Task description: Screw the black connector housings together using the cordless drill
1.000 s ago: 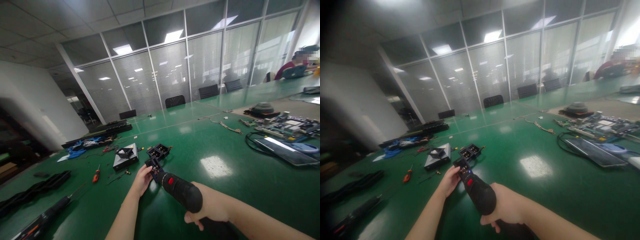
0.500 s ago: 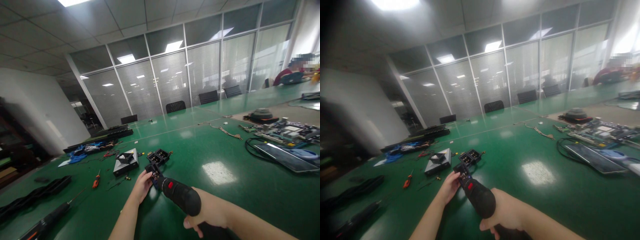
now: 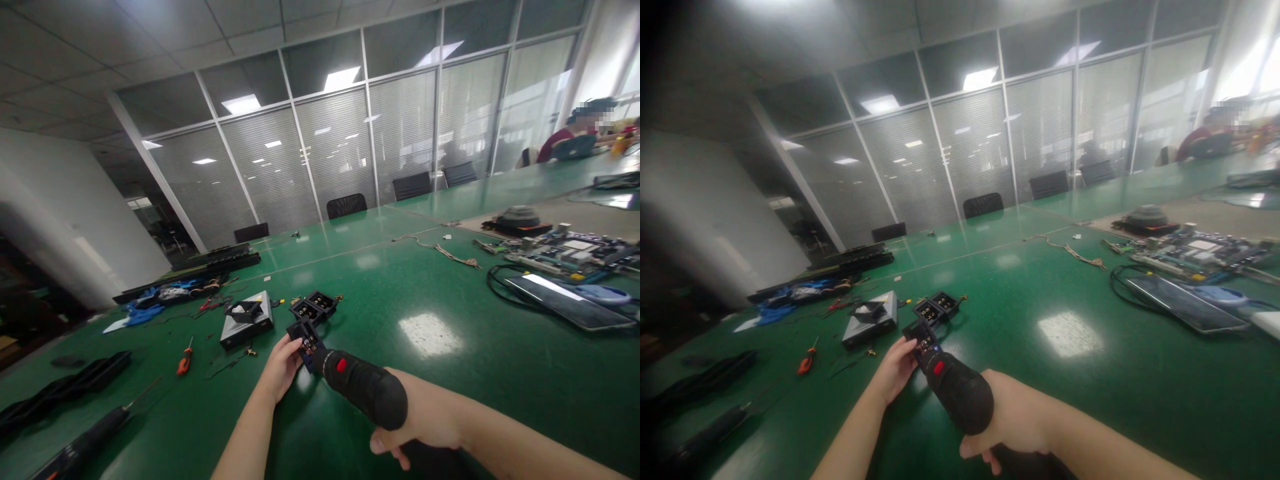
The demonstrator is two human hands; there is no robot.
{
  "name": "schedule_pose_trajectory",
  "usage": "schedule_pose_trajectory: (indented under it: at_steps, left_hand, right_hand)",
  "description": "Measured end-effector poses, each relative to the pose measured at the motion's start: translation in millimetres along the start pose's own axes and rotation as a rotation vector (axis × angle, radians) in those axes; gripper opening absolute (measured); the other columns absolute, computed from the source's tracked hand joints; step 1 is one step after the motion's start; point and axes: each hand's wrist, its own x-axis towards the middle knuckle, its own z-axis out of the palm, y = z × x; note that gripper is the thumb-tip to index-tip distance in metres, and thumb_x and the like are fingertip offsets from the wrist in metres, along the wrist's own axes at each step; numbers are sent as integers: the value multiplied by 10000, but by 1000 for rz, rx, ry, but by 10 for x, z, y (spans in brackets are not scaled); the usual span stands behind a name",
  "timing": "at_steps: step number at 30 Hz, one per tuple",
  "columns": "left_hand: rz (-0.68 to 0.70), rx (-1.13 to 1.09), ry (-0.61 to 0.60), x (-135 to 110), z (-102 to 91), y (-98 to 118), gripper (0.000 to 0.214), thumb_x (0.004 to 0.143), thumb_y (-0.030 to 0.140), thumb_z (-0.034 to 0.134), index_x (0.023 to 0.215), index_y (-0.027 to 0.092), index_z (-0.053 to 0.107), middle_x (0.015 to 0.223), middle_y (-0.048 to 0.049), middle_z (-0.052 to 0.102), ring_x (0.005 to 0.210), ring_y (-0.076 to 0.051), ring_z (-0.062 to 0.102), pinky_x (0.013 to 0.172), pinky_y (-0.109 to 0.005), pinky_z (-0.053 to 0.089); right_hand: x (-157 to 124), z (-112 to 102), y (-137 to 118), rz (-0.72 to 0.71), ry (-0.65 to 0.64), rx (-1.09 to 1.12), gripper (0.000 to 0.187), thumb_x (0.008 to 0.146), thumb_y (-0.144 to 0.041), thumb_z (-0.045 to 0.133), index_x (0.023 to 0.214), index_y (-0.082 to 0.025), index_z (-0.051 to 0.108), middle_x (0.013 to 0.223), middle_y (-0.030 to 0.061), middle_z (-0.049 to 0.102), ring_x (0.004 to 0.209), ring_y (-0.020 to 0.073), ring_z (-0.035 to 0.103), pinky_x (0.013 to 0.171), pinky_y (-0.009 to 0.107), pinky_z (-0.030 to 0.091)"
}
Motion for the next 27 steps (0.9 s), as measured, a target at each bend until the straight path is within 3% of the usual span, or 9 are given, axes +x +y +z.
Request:
schedule_pose_trajectory:
  at_steps: [13,27]
  left_hand:
    - [2,-1,-11,3,16,8,355,738,245,908,1060,148,795,983,-97,830,881,-229,769,908,-338,577]
    - [0,0,1,-1,14,14,346,755,231,908,1065,136,786,1014,-116,830,902,-229,769,892,-322,574]
  right_hand:
    - [4,-12,-11,2,-14,-18,426,635,-358,953,904,-136,708,641,0,674,556,149,636,555,246,479]
    - [-6,-21,-28,-14,-16,-39,365,673,-354,939,768,-150,652,613,-2,672,537,128,618,551,231,479]
